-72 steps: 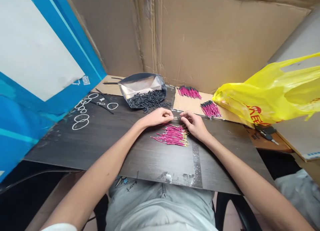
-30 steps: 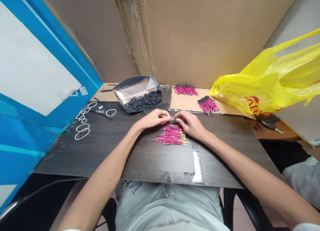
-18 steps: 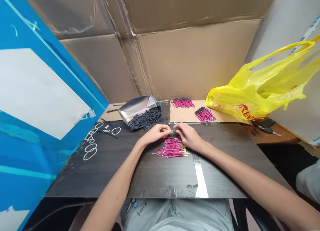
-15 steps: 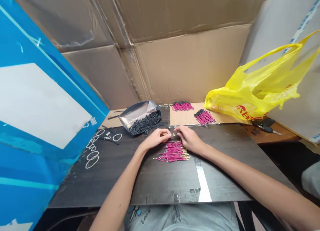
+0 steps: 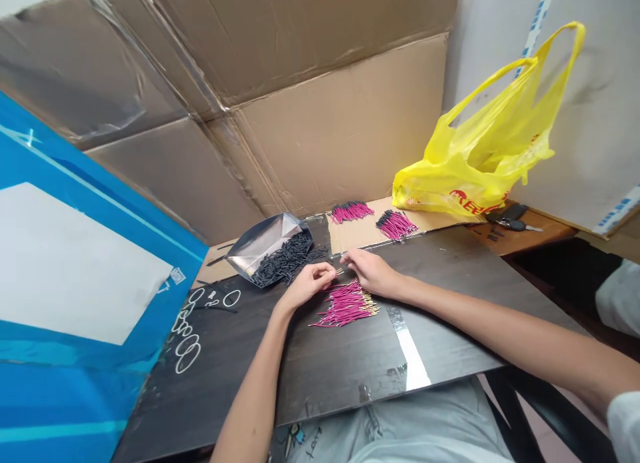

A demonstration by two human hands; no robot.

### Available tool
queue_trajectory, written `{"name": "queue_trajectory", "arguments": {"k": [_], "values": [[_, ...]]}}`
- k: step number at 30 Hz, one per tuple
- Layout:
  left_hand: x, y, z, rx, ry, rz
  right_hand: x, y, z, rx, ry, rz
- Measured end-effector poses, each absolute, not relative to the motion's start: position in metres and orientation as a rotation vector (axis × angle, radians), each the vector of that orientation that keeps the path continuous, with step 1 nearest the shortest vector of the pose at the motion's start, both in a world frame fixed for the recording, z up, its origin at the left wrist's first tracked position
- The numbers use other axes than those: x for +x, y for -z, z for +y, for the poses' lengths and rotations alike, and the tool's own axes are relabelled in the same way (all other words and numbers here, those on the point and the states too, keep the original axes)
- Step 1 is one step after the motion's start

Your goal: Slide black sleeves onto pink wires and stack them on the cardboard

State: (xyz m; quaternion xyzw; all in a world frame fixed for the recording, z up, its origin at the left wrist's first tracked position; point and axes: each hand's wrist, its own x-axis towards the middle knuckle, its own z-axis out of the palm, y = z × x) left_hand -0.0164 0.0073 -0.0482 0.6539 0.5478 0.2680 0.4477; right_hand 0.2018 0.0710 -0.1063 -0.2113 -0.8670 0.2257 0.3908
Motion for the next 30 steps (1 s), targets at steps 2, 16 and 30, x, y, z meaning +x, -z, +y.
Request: {"name": "queue_trajectory", "arguments": {"k": [2, 16, 30], "values": [[-0.0169, 0.0486, 0.0068, 1.606, -0.664, 1.364, 0.201, 0.1058, 0.0703, -0.539, -0.589, -2.201], [-0.0181, 0.047, 0.0076, 1.49, -0.648, 1.46, 0.1984, 0.1029, 0.0719, -0.596, -0.647, -2.207], [-0.0162, 0.0495, 0.0109, 1.528, -0.653, 1.451, 0.2012, 0.1042, 0.0764, -0.602, -0.641, -2.223]]}}
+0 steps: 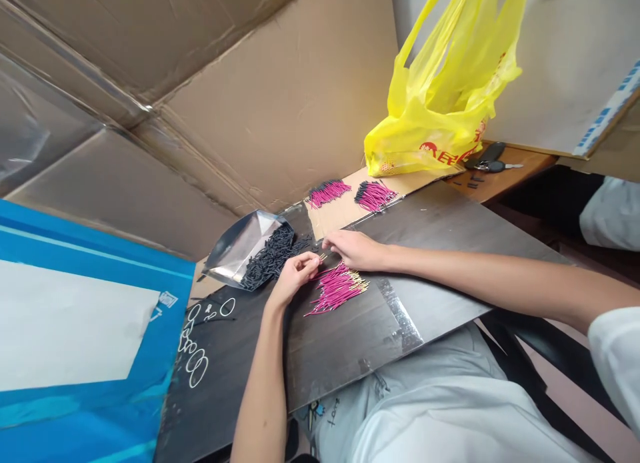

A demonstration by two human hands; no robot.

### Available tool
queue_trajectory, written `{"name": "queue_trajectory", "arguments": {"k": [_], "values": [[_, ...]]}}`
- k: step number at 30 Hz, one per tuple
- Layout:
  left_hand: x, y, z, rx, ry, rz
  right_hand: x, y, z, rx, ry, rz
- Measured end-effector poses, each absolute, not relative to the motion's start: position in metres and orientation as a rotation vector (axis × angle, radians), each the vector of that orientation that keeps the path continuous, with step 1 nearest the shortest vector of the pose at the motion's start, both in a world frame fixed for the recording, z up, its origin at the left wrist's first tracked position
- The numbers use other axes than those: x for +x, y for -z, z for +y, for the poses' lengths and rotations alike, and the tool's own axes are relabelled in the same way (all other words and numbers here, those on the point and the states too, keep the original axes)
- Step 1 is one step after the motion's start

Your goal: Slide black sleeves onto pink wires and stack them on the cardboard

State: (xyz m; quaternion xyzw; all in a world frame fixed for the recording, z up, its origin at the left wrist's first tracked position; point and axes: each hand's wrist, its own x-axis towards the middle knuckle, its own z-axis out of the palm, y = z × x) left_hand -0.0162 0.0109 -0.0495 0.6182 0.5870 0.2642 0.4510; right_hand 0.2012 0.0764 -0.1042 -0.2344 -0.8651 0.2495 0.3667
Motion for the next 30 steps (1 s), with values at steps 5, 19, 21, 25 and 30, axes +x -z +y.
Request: {"name": "queue_trajectory", "arguments": {"k": [5, 19, 21, 25, 30], "values": [[-0.0148, 0.0512, 0.0119, 1.525, -0.665, 1.42, 0.2044, 0.1019, 0.0756, -0.615, -0.654, -2.249], [-0.0143, 0.0548, 0.0156, 1.499, -0.675, 1.382, 0.2079, 0.0999, 0.0772, -0.608, -0.632, -2.3], [-0.0148, 0.0558, 0.0154, 1.484, -0.683, 1.375, 0.2083, 0.1004, 0.0773, -0.617, -0.616, -2.308], [-0.0149, 0.0561, 0.0153, 1.458, -0.69, 1.365, 0.2093, 0.1006, 0.0771, -0.603, -0.594, -2.312], [-0.0148, 0.0558, 0.016, 1.445, -0.693, 1.361, 0.2097, 0.102, 0.0776, -0.589, -0.598, -2.311]]}}
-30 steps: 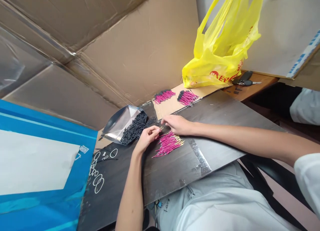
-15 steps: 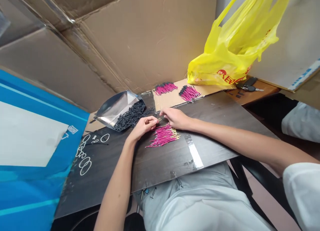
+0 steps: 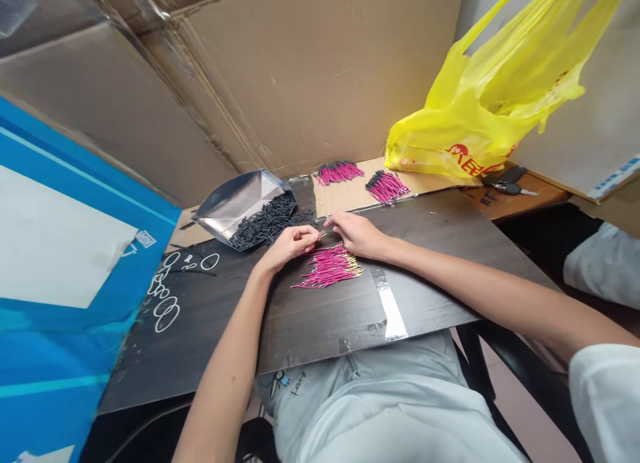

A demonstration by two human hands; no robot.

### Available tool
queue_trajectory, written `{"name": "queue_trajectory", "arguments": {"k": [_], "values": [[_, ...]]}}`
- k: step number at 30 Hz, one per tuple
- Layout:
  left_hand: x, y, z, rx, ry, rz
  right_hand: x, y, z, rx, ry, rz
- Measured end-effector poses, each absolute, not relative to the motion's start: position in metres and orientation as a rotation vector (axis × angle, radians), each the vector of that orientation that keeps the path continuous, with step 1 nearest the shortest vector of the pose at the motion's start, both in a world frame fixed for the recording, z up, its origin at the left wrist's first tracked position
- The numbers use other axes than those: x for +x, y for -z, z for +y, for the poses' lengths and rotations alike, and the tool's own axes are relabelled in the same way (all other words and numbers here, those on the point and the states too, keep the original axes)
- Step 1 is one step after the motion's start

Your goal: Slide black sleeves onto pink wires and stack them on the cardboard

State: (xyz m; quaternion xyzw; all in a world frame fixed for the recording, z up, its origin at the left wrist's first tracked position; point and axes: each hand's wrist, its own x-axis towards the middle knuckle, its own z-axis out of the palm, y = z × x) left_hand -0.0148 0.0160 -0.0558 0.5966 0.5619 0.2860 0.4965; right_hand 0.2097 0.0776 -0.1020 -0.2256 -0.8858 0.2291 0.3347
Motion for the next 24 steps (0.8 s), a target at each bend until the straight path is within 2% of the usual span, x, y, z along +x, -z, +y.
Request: {"name": "queue_trajectory", "arguments": {"k": [24], "values": [[-0.0055, 0.0484, 0.0085, 1.622, -0.731, 1.374, 0.2117, 0.102, 0.0741, -0.498, -0.501, -2.306]]}}
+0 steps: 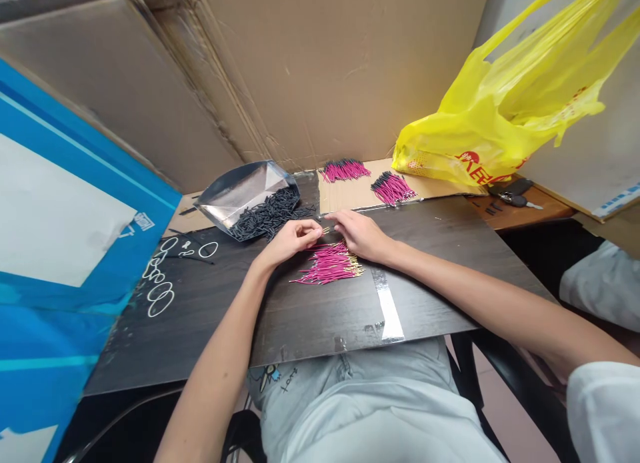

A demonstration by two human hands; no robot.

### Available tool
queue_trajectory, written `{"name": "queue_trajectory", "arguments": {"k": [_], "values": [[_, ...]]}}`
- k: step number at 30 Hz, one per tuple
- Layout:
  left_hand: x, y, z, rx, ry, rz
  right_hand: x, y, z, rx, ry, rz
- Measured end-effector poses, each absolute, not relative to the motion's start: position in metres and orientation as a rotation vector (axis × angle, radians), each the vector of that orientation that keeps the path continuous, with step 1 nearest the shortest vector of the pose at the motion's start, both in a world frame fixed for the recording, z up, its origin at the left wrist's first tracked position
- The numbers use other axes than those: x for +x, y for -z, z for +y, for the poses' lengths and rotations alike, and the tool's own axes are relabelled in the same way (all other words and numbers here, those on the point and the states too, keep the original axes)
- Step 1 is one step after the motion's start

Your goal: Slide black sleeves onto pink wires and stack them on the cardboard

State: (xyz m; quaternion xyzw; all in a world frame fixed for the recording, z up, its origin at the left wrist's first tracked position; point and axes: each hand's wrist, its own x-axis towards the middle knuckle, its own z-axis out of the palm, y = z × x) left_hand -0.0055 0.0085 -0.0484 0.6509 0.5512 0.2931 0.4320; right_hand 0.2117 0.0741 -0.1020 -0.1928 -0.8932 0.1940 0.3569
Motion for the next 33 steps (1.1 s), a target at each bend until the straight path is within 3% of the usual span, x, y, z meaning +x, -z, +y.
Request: {"name": "queue_trajectory", "arguments": {"k": [33], "values": [[-0.002, 0.053, 0.012, 1.558, -0.705, 1.334, 0.214, 0.097, 0.073, -0.472, -0.63, -2.178]]}}
